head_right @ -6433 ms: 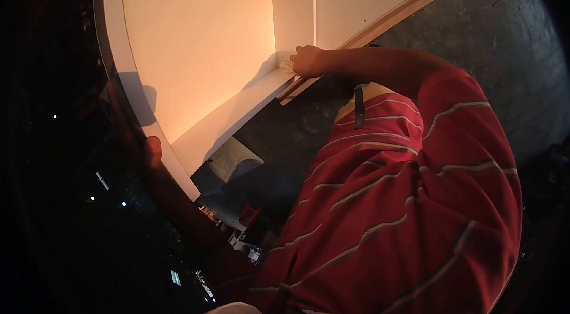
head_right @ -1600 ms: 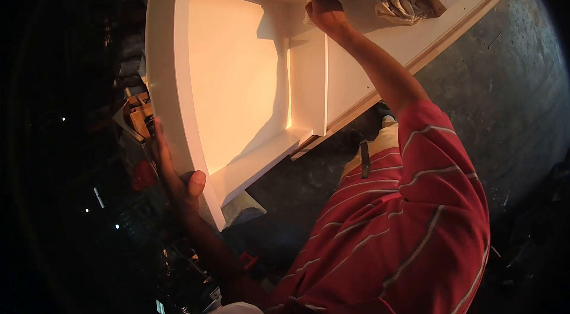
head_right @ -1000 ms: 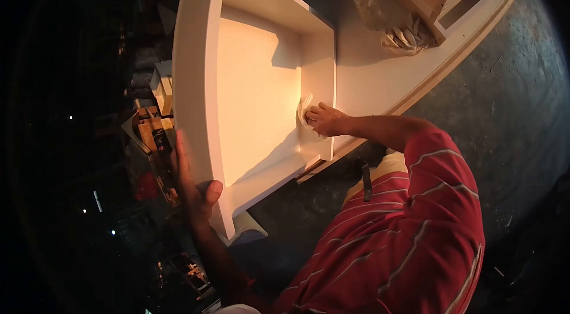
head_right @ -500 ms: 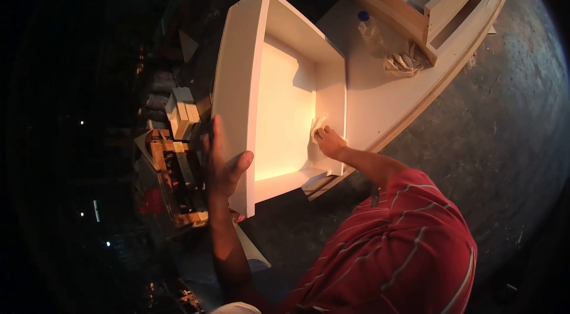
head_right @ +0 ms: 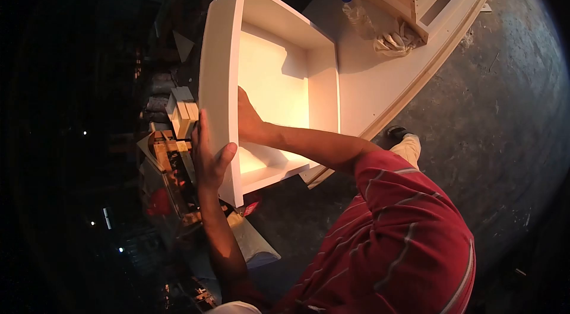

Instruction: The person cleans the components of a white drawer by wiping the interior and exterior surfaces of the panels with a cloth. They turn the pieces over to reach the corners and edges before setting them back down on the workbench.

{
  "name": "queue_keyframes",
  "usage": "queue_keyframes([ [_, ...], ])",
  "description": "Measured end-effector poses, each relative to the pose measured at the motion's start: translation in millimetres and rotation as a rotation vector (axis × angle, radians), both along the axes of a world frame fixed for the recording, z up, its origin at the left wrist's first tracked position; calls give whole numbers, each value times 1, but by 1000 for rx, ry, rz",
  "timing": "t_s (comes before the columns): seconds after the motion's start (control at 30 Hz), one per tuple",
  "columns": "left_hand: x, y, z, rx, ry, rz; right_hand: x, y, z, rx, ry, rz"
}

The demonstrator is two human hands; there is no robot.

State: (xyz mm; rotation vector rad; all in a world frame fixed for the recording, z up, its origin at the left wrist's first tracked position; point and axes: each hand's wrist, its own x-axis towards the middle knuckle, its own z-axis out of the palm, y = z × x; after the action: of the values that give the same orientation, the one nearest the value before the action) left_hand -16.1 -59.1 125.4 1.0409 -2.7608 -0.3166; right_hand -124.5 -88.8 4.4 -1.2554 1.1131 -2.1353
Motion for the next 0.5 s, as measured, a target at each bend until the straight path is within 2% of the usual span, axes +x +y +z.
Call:
queue_keyframes([
  [0.03,2,-4,0,3,-29,5,-5,-7,10,-47,-227,16],
  [0.1,8,-8,1,105,35,20,-21,-49,-41,-16,462,-541],
  [0.13,11,-11,0,147,58,39,-34,-60,-62,103,224,-463],
  [0.2,13,-14,-1,137,24,38,-44,-102,-144,390,-120,-546],
  [0.23,13,-14,1,121,10,28,-52,-100,-162,668,-317,-353],
  [0.27,9,-9,4,110,-3,59,-49,-95,-166,604,-253,-359],
  [0.33,5,-6,1,118,12,74,-32,-82,-146,392,-78,-429],
  [0.37,5,-3,0,131,36,96,-25,-73,-114,250,25,-480],
  [0.43,7,3,1,143,-43,129,-35,-70,-58,11,247,-406],
  [0.5,10,3,-1,113,-59,77,-54,-78,-8,-106,29,-386],
])
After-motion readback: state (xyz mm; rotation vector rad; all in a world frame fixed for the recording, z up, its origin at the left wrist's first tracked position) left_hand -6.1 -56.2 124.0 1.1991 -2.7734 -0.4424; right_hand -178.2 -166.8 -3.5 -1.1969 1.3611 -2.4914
